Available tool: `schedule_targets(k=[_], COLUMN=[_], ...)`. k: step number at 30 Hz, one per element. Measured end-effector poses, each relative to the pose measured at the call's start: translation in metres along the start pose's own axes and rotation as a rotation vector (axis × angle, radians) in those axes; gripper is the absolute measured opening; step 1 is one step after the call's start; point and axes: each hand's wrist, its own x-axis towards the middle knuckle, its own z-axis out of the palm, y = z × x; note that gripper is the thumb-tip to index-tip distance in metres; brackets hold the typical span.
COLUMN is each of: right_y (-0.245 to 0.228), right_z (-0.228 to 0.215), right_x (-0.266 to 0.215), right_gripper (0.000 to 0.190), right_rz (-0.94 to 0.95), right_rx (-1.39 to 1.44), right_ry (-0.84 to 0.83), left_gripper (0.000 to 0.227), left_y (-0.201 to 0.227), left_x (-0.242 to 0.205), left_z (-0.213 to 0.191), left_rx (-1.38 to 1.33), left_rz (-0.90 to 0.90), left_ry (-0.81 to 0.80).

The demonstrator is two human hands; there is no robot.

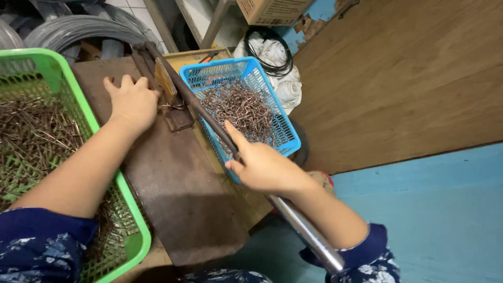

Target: Processing small metal wire pieces using a manual jig and sorting them into baskets.

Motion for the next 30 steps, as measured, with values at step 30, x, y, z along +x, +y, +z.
schedule_targets(k=[30], right_y=[0.054], right_z=[0.191], right_x=[0.076], right_gripper=[0.088], right_rz=[0.110], right_rx=[0.217], right_ry=[0.214], left_gripper=[0.074], left_y=[0.007], left_x=[-0.077], left_z=[-0.158], left_rx=[-0.998], left_rz=[-0.327], left_ry=[-0.479])
